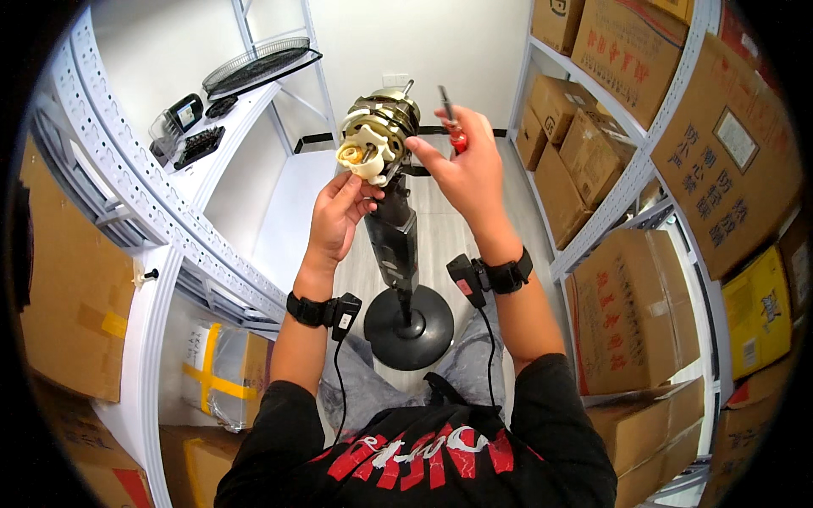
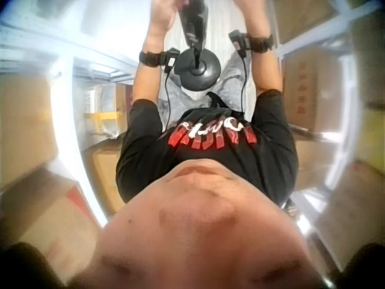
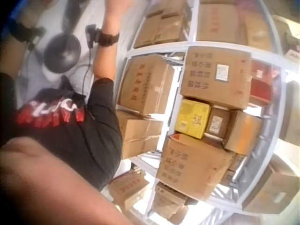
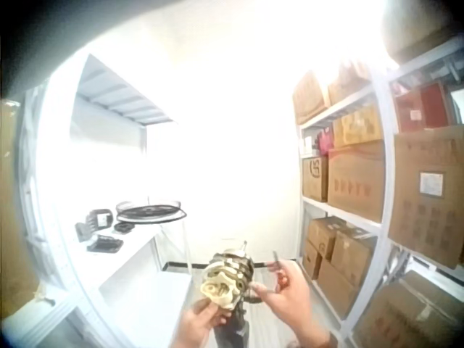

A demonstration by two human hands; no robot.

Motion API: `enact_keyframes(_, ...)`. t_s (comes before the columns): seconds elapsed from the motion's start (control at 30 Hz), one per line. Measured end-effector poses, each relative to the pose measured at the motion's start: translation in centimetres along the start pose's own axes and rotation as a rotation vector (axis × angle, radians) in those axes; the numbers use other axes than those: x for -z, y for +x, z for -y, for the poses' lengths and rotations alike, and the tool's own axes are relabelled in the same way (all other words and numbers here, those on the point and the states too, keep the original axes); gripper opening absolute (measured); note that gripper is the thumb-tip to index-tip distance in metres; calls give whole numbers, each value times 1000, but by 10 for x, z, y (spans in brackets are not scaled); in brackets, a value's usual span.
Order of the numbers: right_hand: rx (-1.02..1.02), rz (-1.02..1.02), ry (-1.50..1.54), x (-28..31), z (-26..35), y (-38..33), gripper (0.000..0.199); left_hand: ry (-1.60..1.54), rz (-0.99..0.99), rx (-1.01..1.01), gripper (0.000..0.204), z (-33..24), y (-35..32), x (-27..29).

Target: The person assembles a mechanical component by attaching a plastic housing to a motor-like unit mounted on a stand. They use a screwdriver to tighten screws and secure the parts together. The person also changes the screwdriver bit during the process.

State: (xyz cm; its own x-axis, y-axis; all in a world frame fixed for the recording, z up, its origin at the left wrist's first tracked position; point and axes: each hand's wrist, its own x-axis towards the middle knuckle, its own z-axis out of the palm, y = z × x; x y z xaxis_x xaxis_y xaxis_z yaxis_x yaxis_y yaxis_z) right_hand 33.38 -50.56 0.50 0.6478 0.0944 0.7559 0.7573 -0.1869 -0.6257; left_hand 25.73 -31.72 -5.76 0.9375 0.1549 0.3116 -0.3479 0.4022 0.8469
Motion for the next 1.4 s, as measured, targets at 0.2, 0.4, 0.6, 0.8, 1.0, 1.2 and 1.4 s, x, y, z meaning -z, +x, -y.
enact_keyframes(0.2, 14, 266, 62, -17, 0, 12, 71, 105, -1, -56, 27, -2, 0, 3)
enact_keyframes(0.4, -88, 260, -88, -20, 27, 21, 68, 310, -23, -159, 25, -9, -2, -3)
enact_keyframes(0.6, -98, 315, -248, -22, 42, 25, 64, 451, 2, -221, 24, -13, -4, -2)
enact_keyframes(0.8, -150, 336, -142, -23, 34, 23, 55, 417, 32, -279, 22, -17, -5, -8)
enact_keyframes(1.0, -189, 357, -80, -24, 34, 23, 57, 300, -33, -216, 26, -15, -3, -6)
enact_keyframes(1.2, -174, 366, -59, -23, 32, 24, 61, 184, -113, -367, 29, -11, 0, -5)
enact_keyframes(1.4, -202, 399, 83, -20, 29, 26, 62, 246, -149, -467, 28, -5, 2, -5)
